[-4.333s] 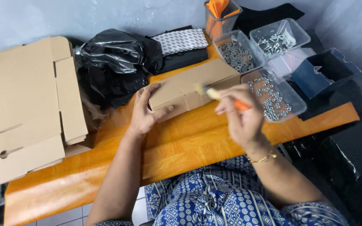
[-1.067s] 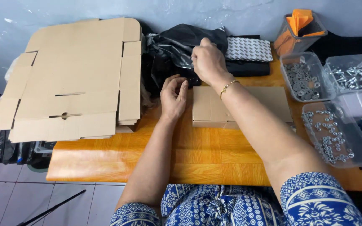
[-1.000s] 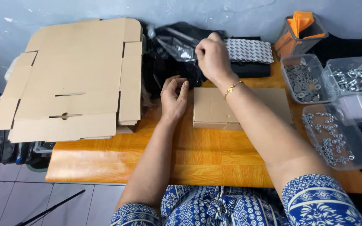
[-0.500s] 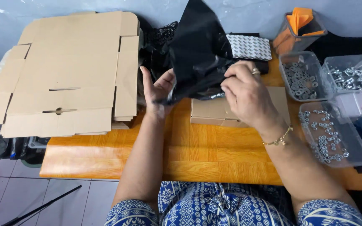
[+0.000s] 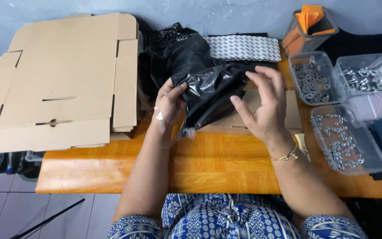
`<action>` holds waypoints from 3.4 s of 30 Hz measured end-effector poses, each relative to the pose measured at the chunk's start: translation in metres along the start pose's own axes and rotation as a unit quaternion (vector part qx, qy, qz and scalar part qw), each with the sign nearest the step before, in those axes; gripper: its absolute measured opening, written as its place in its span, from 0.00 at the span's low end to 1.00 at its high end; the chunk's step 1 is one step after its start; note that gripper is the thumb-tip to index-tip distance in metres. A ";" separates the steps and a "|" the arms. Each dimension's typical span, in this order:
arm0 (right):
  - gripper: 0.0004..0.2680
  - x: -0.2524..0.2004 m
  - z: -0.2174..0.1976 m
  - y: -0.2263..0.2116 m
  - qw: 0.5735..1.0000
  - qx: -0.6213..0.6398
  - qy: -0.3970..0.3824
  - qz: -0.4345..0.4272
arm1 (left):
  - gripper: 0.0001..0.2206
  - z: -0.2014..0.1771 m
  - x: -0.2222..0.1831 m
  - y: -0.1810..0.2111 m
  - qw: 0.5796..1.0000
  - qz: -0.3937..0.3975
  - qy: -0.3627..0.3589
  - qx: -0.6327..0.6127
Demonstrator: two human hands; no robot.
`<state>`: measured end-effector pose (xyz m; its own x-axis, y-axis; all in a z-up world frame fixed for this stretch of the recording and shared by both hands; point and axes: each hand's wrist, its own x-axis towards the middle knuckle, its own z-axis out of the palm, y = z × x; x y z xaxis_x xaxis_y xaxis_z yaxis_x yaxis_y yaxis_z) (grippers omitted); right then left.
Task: Applying a substance to a cardboard box and wrapping it in black plastic film
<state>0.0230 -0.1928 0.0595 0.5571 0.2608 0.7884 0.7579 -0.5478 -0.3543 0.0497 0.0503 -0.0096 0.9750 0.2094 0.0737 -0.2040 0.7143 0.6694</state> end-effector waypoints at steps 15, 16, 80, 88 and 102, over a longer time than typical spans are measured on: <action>0.11 -0.016 0.040 -0.020 0.984 -0.088 -0.041 -0.147 | 0.13 -0.007 -0.008 -0.013 0.985 -0.062 -0.153 -0.059; 0.11 -0.016 0.039 -0.012 0.984 -0.091 -0.041 -0.145 | 0.13 -0.005 -0.017 -0.008 0.984 -0.064 -0.155 -0.060; 0.14 -0.016 -0.005 0.048 0.982 -0.103 0.147 -0.055 | 0.30 0.090 -0.164 0.096 0.638 -0.027 -0.375 0.672; 0.11 -0.018 0.002 0.052 0.983 -0.083 0.146 -0.071 | 0.13 0.086 -0.135 0.068 0.684 0.005 -0.347 0.642; 0.09 -0.018 0.004 0.034 0.991 -0.032 0.118 -0.051 | 0.09 0.093 -0.151 0.073 0.712 -0.062 -0.395 0.576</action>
<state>0.0402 -0.2128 0.0309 0.3776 0.1286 0.9170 0.7794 -0.5788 -0.2397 -0.1042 0.0082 0.0969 0.8168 -0.5748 0.0500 -0.3495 -0.4239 0.8356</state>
